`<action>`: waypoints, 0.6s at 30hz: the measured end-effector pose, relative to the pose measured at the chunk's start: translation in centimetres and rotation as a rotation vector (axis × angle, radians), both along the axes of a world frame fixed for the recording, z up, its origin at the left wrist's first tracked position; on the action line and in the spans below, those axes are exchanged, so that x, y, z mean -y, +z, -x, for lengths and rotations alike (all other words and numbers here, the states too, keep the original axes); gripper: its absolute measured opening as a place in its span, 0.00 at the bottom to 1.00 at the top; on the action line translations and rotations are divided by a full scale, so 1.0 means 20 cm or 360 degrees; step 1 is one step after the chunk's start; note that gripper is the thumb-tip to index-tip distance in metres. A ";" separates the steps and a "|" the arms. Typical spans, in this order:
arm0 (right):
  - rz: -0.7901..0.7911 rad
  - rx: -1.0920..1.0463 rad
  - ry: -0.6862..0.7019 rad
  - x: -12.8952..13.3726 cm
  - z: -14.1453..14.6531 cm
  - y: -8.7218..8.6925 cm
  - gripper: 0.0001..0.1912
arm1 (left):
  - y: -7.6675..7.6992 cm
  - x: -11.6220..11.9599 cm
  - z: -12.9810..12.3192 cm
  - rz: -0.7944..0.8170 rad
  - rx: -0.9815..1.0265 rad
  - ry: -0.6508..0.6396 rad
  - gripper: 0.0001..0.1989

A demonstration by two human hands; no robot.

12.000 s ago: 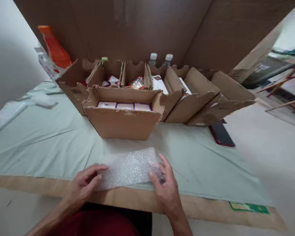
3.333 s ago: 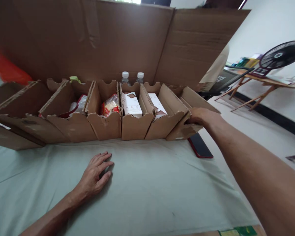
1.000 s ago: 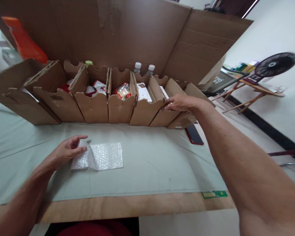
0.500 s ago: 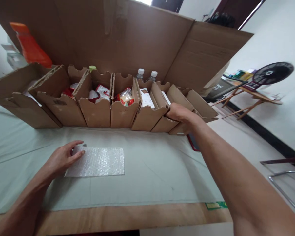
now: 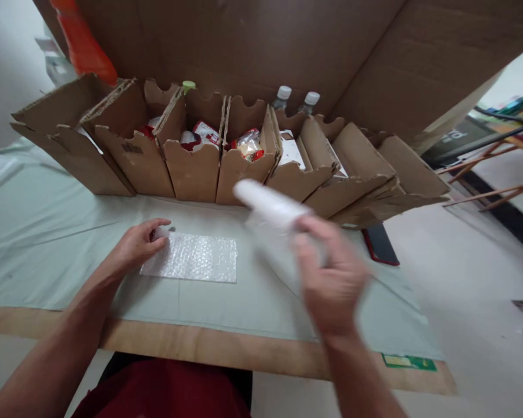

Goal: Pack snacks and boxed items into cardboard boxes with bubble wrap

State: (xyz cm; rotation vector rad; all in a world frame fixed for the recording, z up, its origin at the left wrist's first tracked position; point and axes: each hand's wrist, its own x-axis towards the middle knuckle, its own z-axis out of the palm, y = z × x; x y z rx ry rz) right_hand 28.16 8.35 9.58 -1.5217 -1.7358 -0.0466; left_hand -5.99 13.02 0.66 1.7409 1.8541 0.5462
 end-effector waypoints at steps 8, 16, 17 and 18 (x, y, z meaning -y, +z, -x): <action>0.0501 0.0321 0.1010 0.20 0.35 -0.36 0.13 | -0.02 0.03 -0.04 -0.0775 0.0290 0.0009 0.26; 0.0119 0.0307 0.0434 -0.25 -0.05 0.35 0.08 | -0.05 0.14 -0.19 -0.0990 0.0086 -0.0890 0.21; 0.0153 0.0363 0.0348 -0.37 -0.08 0.41 0.10 | -0.06 0.13 -0.19 -0.0931 0.0035 -0.0939 0.19; 0.0278 0.0445 0.0292 -0.48 -0.10 0.46 0.11 | -0.08 0.13 -0.20 -0.0869 -0.0005 -0.0974 0.17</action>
